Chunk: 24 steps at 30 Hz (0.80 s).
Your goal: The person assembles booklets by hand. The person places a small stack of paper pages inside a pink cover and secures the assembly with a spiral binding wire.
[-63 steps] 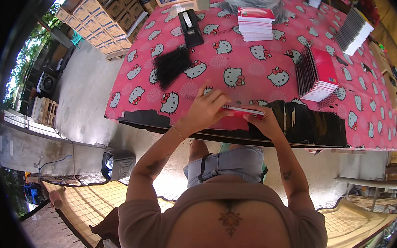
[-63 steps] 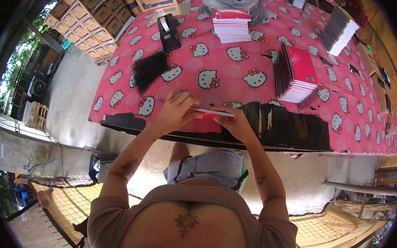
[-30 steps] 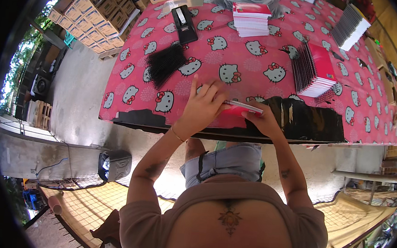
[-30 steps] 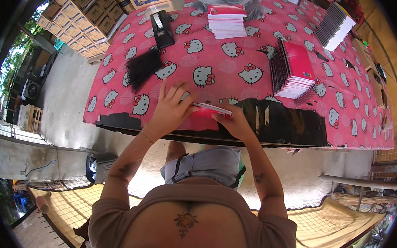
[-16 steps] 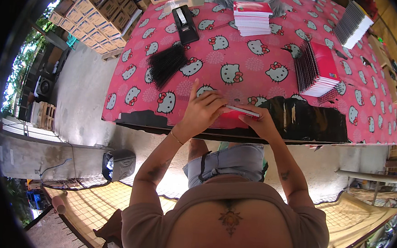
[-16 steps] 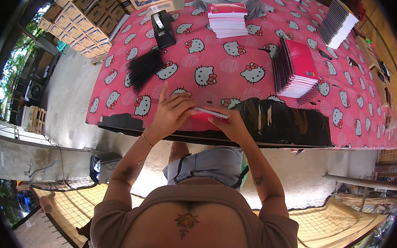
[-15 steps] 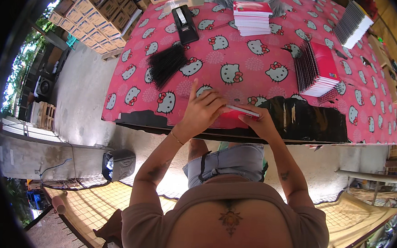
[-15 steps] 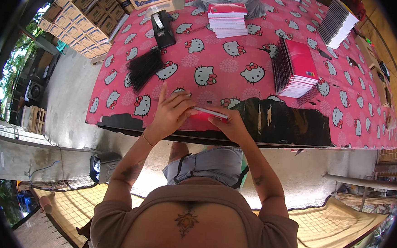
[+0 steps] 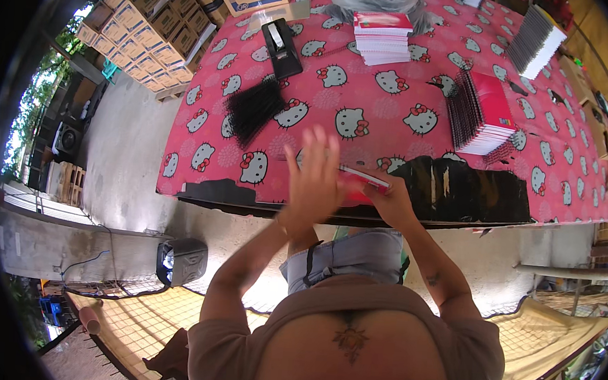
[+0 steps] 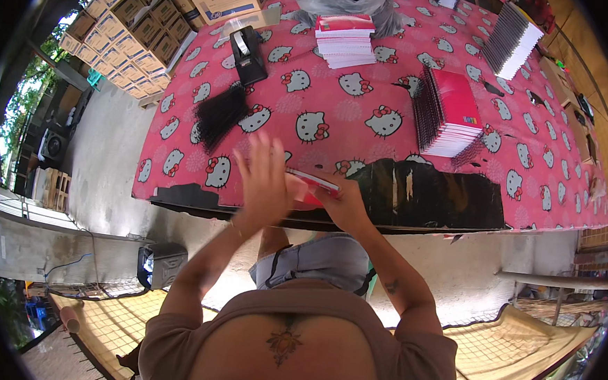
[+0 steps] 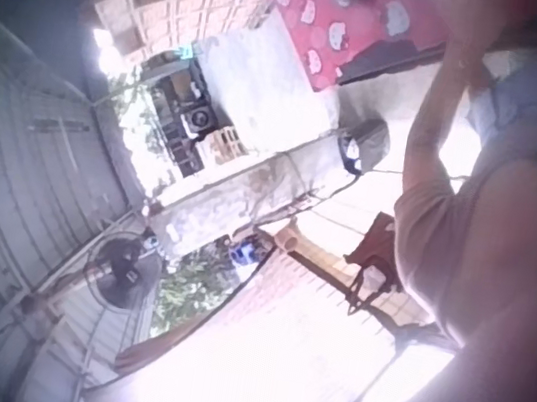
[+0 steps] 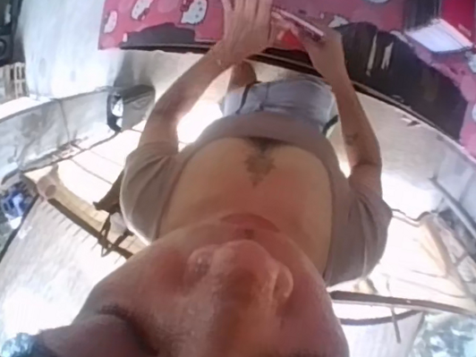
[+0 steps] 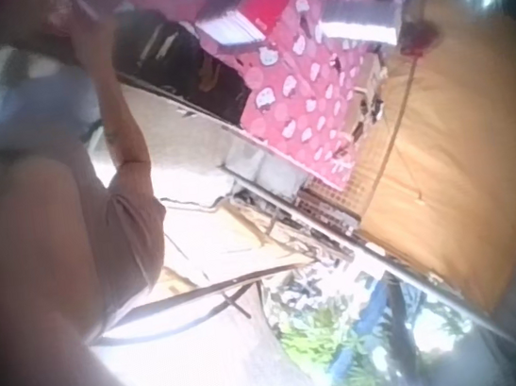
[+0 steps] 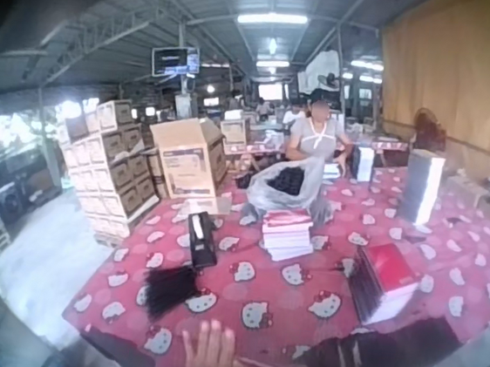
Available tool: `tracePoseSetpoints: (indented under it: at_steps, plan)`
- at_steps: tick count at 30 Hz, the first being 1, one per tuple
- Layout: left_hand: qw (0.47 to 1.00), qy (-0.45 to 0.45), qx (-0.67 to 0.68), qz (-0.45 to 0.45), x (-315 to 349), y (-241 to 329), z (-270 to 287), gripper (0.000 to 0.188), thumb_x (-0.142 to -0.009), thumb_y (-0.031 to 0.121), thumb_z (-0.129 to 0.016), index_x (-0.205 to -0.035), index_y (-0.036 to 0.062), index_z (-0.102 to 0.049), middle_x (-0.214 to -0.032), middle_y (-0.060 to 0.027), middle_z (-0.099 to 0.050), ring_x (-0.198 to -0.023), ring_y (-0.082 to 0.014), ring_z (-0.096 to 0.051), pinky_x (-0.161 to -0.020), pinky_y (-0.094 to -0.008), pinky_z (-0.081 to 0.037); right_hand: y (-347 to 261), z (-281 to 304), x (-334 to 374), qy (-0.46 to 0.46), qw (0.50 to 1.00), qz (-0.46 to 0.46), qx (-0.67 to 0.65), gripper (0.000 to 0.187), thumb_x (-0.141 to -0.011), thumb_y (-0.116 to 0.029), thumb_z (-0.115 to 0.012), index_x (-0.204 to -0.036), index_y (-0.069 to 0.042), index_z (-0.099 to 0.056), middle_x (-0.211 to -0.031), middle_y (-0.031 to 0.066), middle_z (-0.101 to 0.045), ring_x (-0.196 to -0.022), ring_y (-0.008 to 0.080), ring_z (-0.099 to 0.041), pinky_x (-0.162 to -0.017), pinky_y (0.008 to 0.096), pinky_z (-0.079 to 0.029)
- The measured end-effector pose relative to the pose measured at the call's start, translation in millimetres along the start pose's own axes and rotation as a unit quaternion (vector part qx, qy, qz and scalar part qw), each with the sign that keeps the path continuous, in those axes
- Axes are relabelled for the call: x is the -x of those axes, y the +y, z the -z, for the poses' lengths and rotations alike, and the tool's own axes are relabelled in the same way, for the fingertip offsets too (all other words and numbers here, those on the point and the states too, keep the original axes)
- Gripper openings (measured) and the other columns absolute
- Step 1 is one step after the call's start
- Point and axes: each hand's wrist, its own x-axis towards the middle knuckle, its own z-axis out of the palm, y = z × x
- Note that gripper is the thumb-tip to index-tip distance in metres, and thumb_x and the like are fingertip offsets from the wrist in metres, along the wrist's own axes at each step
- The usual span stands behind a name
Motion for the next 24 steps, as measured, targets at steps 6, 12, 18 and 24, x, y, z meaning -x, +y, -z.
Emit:
tracePoseSetpoints:
  at_steps: [6,12,18,24]
  plan:
    - [0.994,-0.054,0.013,-0.096,28.4,9.3,-17.2,0.094,-0.087,0.063,-0.056,-0.148,-0.0056,-0.036,-0.156,-0.0291,-0.031,-0.148,-0.0454,-0.025,-0.115,-0.0683,-0.012,-9.3,7.1,-4.6,0.011,0.998,-0.037,-0.04,0.027,-0.093,-0.007,-0.067,-0.12,-0.001,-0.069,-0.095,0.0015,-0.071,-0.087,0.0062,-0.058,-0.079,0.0258,-0.049]
    - [0.988,-0.089,0.027,-0.119,2.2,14.7,-6.3,0.093,-0.089,0.066,-0.051,-0.149,-0.0039,-0.036,-0.156,-0.0253,-0.035,-0.147,-0.0418,-0.029,-0.116,-0.0646,-0.017,-3.3,13.3,-2.1,0.003,0.998,-0.024,-0.051,0.027,-0.093,-0.003,-0.063,-0.119,-0.002,-0.07,-0.092,0.0042,-0.072,-0.084,0.0066,-0.059,-0.077,0.0268,-0.05]
    - [0.996,-0.017,0.005,-0.093,-29.4,12.6,-2.0,0.087,-0.09,0.062,-0.052,-0.148,-0.0019,-0.039,-0.156,-0.0216,-0.037,-0.147,-0.0362,-0.031,-0.115,-0.0643,-0.019,11.3,16.1,-12.9,-0.024,1.0,0.0,0.011,0.031,-0.092,-0.003,-0.064,-0.122,-0.003,-0.068,-0.089,0.0067,-0.072,-0.082,0.0077,-0.06,-0.075,0.0274,-0.051]
    - [0.982,-0.082,0.089,-0.144,15.5,30.6,-33.1,0.09,-0.092,0.06,-0.053,-0.15,-0.0052,-0.033,-0.159,-0.0259,-0.029,-0.15,-0.0419,-0.022,-0.117,-0.0654,-0.011,46.7,23.7,-11.2,-0.016,1.0,0.023,0.01,0.037,-0.089,-0.001,-0.067,-0.126,-0.005,-0.067,-0.095,0.0101,-0.075,-0.082,0.0091,-0.063,-0.078,0.0284,-0.053]
